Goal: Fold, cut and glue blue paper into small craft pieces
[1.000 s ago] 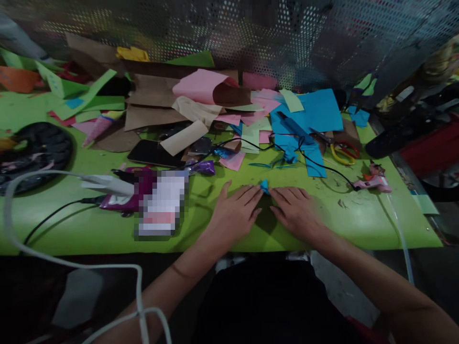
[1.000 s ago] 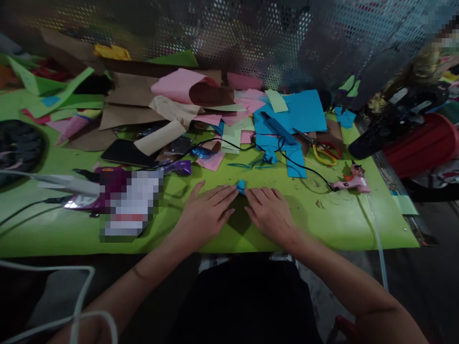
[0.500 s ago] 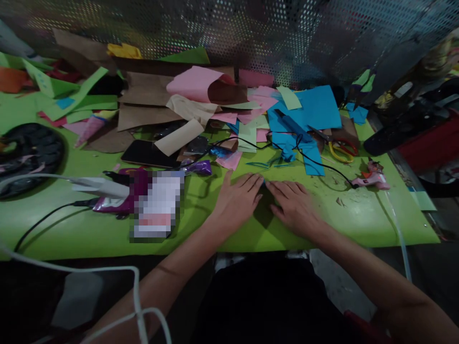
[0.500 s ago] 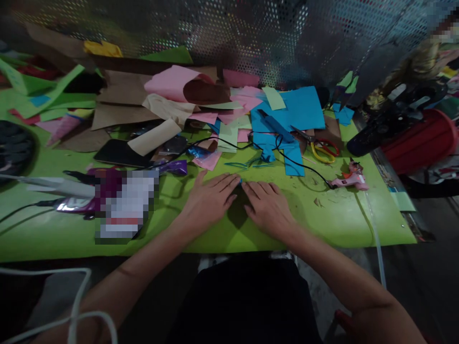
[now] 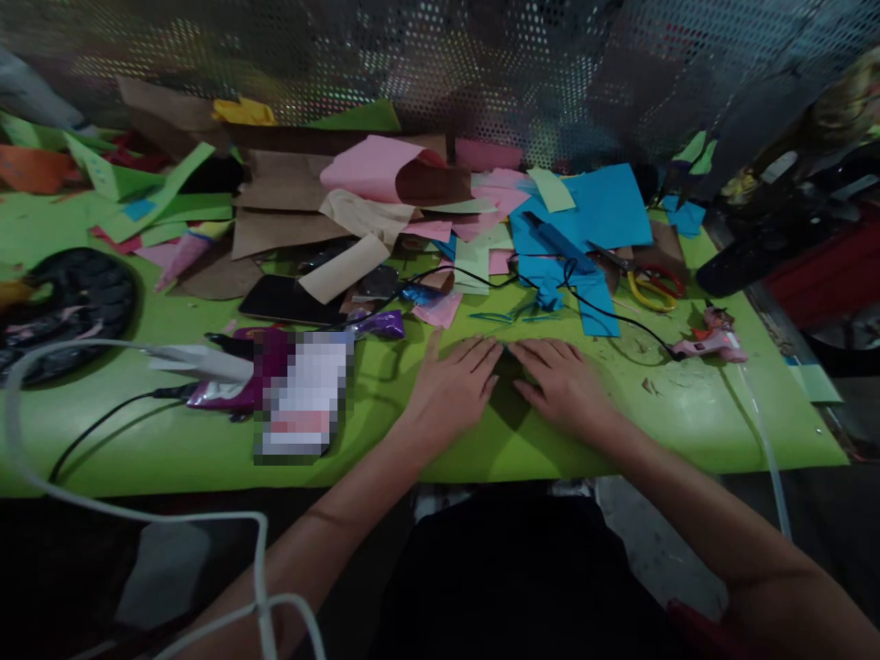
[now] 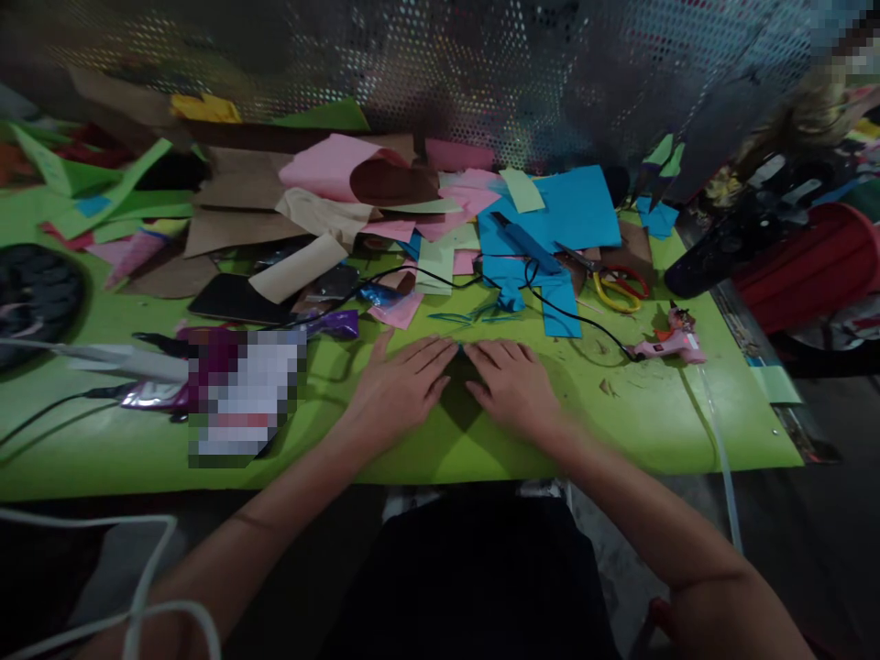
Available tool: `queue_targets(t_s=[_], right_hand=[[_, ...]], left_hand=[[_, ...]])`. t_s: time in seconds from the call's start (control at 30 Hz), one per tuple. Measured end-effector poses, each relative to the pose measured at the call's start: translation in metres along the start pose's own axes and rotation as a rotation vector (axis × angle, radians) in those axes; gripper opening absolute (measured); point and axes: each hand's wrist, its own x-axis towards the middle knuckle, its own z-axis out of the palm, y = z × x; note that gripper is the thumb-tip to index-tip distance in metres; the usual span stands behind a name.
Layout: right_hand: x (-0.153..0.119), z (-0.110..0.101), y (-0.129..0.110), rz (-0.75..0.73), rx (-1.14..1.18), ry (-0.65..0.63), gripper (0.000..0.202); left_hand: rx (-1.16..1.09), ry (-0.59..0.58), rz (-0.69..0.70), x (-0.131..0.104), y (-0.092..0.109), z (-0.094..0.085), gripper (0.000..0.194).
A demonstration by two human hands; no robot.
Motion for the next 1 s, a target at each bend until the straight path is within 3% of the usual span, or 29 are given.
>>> queue_targets(t_s=[0.27,0.5,1.0], right_hand=[[0.003,-0.001,0.006,0.011,0.011,-0.009,0.044],[0.0,-0.006,-0.004,-0.016,-0.028,-0.045,0.048],[0.006,-0.005,0.009,0.004,0.041,-0.062,0.049]], left_hand=[[0.0,-0.01,0.008,0.012,-0.003,0.0,0.042],[0.056,-0.024,0.028,0.002,0.002,0.003,0.045],[0.061,-0.091,-0.029,0.011,0.004,0.004,0.046]])
